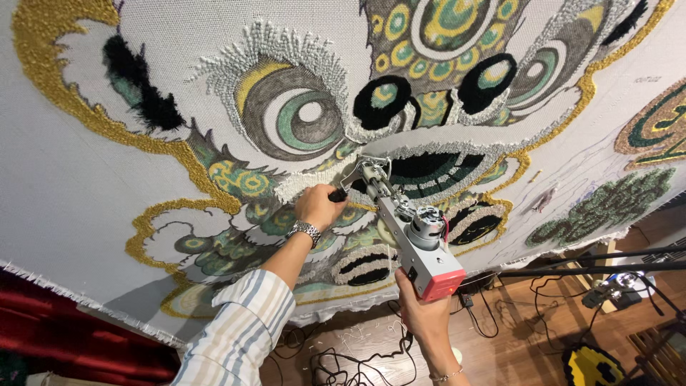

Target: The person uses a handheld electric tufting gun to apply white yarn into a stretched canvas featuring a pre-printed design of a stylized lion head. The operator guides the tool along the contours of the design, creating a textured pile of yarn on the fabric surface.

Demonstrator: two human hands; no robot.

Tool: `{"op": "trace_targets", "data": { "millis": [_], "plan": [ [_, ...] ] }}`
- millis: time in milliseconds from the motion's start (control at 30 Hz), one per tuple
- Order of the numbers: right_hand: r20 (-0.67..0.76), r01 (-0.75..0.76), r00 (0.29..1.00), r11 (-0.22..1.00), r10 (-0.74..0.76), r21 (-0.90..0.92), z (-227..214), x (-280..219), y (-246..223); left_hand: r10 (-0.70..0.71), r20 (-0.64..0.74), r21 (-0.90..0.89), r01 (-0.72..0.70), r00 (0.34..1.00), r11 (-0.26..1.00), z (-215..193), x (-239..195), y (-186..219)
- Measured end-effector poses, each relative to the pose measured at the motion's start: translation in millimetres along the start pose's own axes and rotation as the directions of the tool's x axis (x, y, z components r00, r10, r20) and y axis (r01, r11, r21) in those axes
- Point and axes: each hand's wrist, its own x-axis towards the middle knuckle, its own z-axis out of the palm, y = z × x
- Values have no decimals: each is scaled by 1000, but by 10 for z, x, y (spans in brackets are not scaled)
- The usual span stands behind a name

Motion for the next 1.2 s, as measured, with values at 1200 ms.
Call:
{"op": "trace_targets", "data": {
  "millis": [1200],
  "plan": [
    [5,212,977,959,-215,-187,-154,156,-180,44,-64,-47,-47,997,998,-86,21,180]
  ]
}}
